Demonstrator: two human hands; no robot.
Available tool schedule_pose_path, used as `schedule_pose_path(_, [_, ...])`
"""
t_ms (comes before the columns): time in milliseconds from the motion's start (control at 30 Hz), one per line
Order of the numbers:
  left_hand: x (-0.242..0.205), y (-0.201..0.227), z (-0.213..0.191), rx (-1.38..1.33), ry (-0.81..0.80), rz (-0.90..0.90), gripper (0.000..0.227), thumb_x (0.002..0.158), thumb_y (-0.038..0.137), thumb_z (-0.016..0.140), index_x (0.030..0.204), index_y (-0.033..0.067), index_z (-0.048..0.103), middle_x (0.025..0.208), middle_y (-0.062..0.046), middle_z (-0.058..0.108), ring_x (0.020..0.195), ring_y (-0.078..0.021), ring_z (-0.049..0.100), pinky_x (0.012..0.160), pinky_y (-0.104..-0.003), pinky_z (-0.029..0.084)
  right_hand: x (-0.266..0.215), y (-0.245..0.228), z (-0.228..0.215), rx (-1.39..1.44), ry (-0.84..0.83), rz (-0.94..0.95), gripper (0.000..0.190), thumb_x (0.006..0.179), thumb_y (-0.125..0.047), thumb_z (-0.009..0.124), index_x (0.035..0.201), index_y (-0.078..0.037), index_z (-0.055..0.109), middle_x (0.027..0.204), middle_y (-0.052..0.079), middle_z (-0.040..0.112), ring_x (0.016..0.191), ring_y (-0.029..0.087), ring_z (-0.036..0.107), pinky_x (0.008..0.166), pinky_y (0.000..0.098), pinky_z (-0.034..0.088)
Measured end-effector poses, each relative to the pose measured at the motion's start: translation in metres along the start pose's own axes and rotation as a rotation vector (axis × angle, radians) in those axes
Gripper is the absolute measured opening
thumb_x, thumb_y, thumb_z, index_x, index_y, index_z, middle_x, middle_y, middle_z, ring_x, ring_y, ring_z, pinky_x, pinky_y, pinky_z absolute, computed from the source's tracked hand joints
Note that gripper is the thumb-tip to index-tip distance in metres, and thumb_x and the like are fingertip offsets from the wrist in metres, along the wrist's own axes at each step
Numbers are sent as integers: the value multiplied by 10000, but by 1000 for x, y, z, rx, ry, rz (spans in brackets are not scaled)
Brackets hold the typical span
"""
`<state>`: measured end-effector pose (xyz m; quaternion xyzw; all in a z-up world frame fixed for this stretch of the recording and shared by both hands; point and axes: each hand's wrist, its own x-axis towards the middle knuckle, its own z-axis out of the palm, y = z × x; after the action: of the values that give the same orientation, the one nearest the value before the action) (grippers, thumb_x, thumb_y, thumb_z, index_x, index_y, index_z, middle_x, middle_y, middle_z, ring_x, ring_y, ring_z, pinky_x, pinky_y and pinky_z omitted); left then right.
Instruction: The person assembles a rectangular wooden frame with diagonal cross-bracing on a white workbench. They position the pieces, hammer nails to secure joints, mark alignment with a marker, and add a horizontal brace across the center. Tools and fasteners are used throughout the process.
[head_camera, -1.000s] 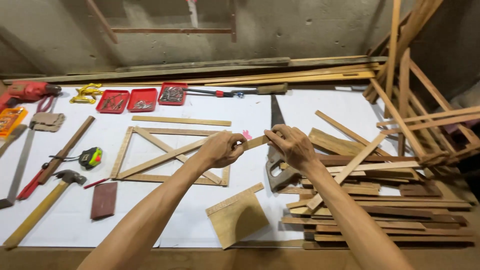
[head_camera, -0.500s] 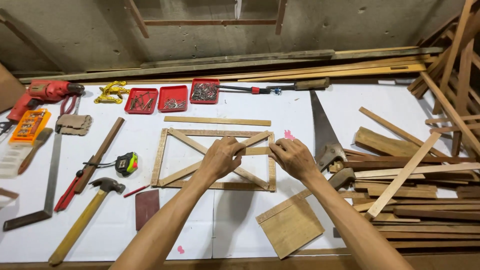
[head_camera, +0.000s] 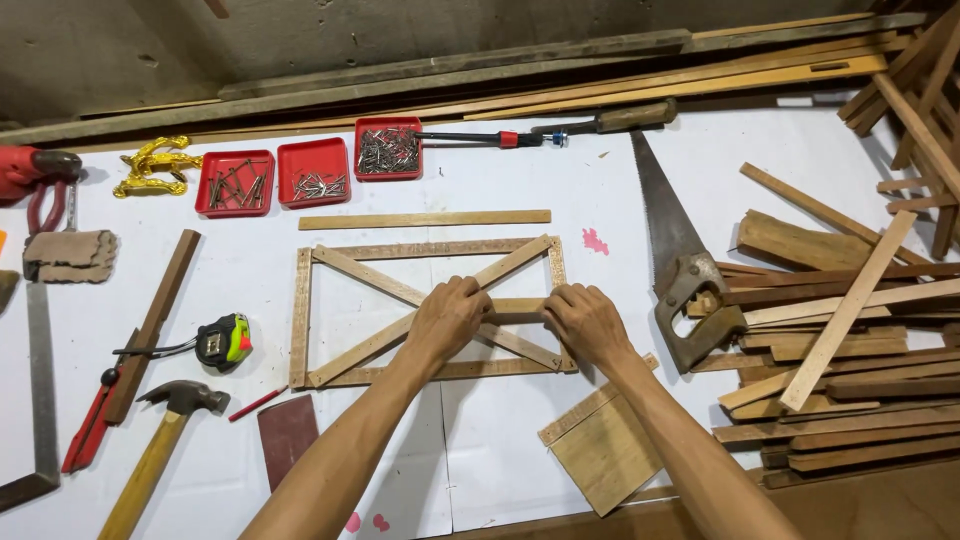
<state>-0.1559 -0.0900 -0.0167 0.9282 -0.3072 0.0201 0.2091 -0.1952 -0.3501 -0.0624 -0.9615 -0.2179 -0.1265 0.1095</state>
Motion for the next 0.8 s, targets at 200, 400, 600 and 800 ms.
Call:
schedule_pose_path(200, [-1, 0, -20, -67, 95, 83, 96, 848, 159, 748, 905, 90, 784, 973, -71, 719, 865, -210, 629, 787, -345, 526, 1, 13, -16, -21, 34, -18, 180, 905, -257, 710, 981, -97, 743, 995, 67, 749, 817, 164, 676, 710, 324, 542])
schedule_pose_path(400, [24, 11, -16, -57, -5, -40, 146, 941, 110, 673, 1045, 125, 773, 828, -37, 742, 753, -166, 641, 855, -372, 507, 5, 24, -75, 45, 66, 65, 135, 885, -193, 738, 943, -75, 770, 872, 74, 758, 773, 198, 678, 726, 364, 520])
schedule_pose_path(600, [57, 96, -34, -111, 86, 248, 101, 854, 178, 732, 878, 87, 766, 811, -83, 720, 845, -260, 669, 922, -428, 498, -28, 39, -130, 99, 161, 103, 119, 872, -155, 731, 935, -61, 767, 857, 92, 752, 803, 240, 697, 744, 390, 527])
schedule_pose_path(800, [104, 192, -22, -152, -135, 280, 304, 896, 223, 690, 1182, 121, 706, 1003, -116, 711, 814, -321, 668, 862, -444, 503, -109, 97, -184, -10, 241, 230, 143, 883, -148, 711, 970, -57, 778, 886, 110, 768, 811, 255, 714, 773, 408, 554])
